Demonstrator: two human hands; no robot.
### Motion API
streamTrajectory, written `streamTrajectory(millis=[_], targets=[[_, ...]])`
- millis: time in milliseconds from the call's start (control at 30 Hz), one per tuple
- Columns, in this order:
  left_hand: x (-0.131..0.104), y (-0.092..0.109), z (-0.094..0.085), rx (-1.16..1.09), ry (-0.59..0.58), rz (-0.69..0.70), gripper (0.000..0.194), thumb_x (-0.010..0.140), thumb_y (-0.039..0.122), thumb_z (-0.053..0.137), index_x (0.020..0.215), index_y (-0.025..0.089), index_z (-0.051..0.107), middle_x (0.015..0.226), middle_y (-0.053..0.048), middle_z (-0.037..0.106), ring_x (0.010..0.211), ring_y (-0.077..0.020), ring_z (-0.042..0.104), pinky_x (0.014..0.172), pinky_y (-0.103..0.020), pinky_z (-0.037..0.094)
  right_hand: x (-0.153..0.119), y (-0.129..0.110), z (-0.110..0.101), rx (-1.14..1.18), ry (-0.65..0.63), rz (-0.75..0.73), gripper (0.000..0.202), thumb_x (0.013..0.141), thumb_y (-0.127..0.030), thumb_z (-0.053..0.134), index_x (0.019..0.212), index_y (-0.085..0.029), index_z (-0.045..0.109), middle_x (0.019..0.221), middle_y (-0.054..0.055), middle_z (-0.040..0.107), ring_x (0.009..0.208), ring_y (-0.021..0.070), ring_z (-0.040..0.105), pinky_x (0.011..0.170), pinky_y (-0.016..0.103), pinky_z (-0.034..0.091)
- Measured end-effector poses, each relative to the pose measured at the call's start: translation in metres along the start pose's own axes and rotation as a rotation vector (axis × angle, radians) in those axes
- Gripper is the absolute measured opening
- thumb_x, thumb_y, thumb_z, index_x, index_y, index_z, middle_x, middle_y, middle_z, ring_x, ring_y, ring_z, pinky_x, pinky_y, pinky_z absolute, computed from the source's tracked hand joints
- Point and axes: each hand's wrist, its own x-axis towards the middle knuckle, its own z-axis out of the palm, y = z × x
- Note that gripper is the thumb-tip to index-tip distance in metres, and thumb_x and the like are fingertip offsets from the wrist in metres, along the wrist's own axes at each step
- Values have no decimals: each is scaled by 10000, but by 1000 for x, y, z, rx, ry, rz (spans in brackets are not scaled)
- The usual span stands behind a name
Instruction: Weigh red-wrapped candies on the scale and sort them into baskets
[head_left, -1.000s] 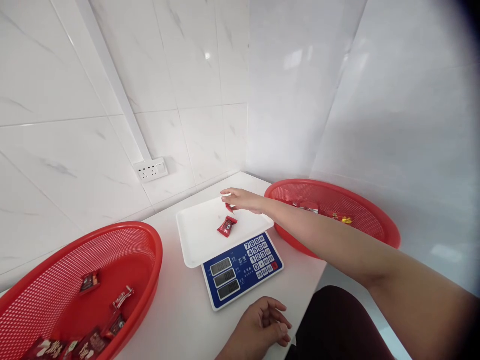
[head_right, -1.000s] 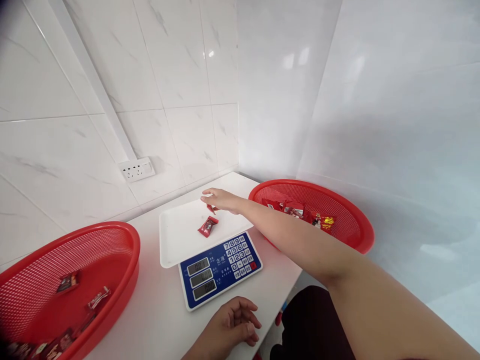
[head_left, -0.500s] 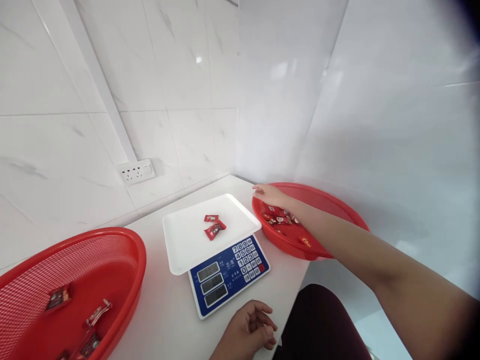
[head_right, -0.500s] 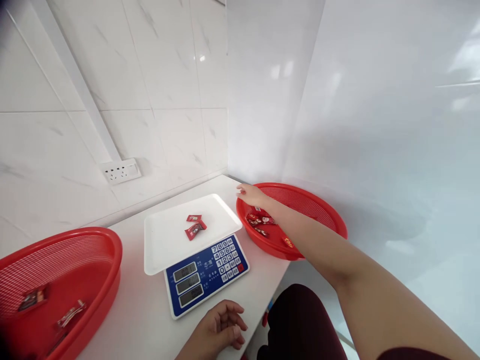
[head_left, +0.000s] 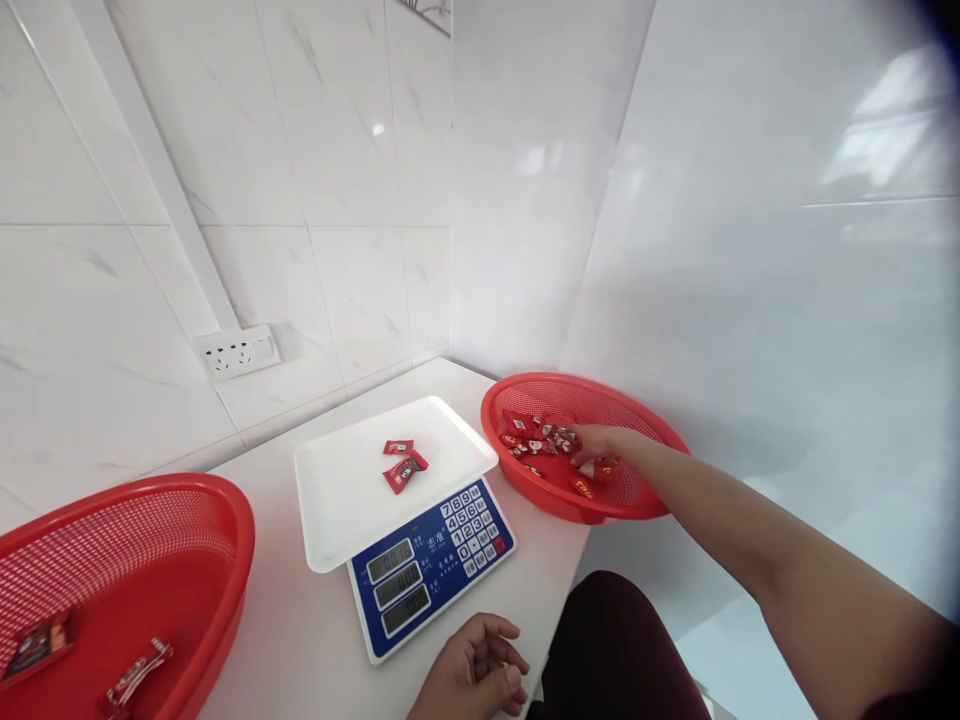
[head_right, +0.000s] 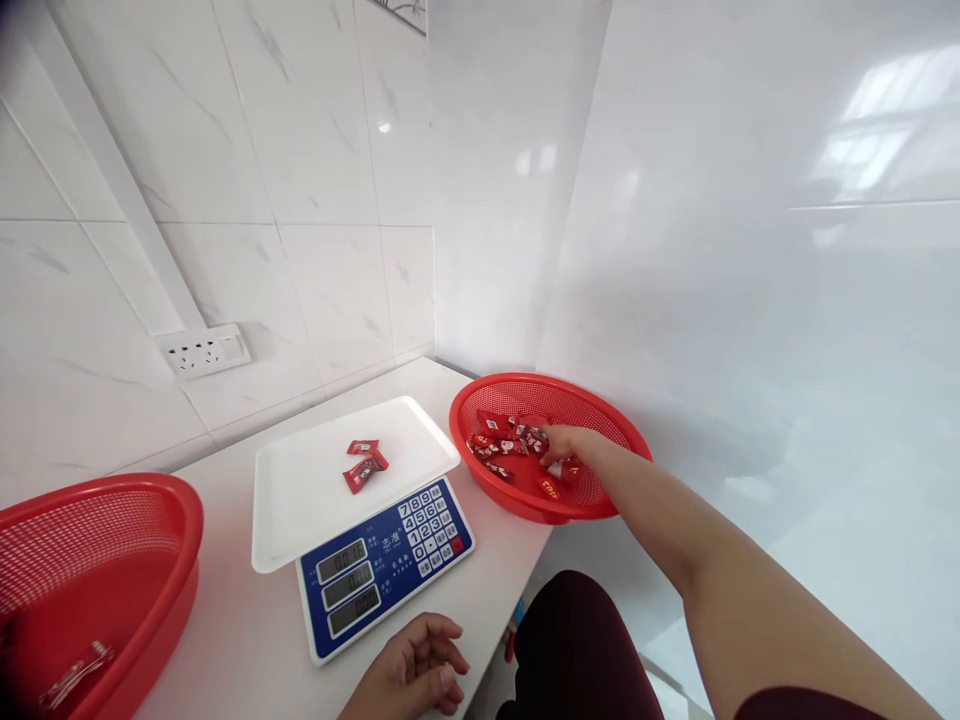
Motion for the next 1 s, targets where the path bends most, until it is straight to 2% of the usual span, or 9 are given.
streamTrajectory(millis=[100, 233, 367, 500, 600, 733, 867, 1000], targets=[[1, -1, 0, -10, -2, 5, 432, 617, 396, 717, 926, 159, 530, 811, -24, 574, 646, -117, 574, 629, -275, 436, 4, -9, 0, 96, -91, -32, 178, 561, -114, 713, 720, -178, 665, 671, 42, 651, 586, 162, 580, 519, 263, 427], [2, -3, -1, -40, -13, -4, 465, 588, 410, 738, 920, 166, 523, 800, -17, 573, 633, -113, 575, 620, -270, 430, 9, -25, -7, 205, -134, -25, 191, 592, -189, 721, 773, -172, 665, 647, 14, 628, 539, 128, 549, 493, 233, 414], [2, -3, -1, -51, -18, -2, 474, 590, 426, 735, 922, 162, 524, 797, -20, 578, 638, -115, 577, 622, -271, 431, 10, -35, -12, 288, -129, 3, 294, 616, -286, 725, 881, -178, 660, 665, 21, 630, 507, 114, 527, 472, 226, 409], [2, -4, -2, -53, -15, -2, 459, 596, 407, 736, 924, 164, 525, 798, -16, 579, 646, -115, 578, 625, -272, 431, 9, -41, -8, 343, -116, 13, 352, 611, -344, 731, 910, -172, 663, 650, 28, 624, 514, 123, 533, 474, 231, 406], [2, -4, -2, -54, -11, -20, 455, 596, 387, 739, 929, 163, 524, 808, -19, 585, 653, -119, 582, 636, -279, 435, 8, -43, -3, 363, -116, 9, 338, 586, -345, 747, 865, -167, 680, 633, 36, 622, 523, 136, 542, 474, 240, 404], [3, -5, -3, -57, -20, -11, 464, 594, 402, 739, 924, 160, 521, 818, -29, 588, 658, -128, 590, 640, -285, 437, 3, -45, -2, 362, -142, -24, 227, 519, -288, 781, 699, -177, 697, 627, 47, 634, 567, 167, 570, 490, 251, 411], [3, -5, -3, -56, -24, -5, 477, 588, 423, 739, 922, 162, 521, 806, -27, 583, 645, -123, 584, 631, -280, 437, -3, -49, -9, 356, -154, -71, 200, 500, -309, 775, 613, -175, 679, 592, 29, 626, 563, 159, 567, 487, 239, 408], [0, -1, -2, -28, -22, 0, 477, 608, 455, 718, 937, 165, 528, 821, -30, 574, 657, -127, 580, 636, -282, 440, -22, -60, -26, 392, -97, -148, 265, 590, -394, 706, 730, -172, 670, 658, 16, 634, 586, 132, 554, 489, 217, 395]])
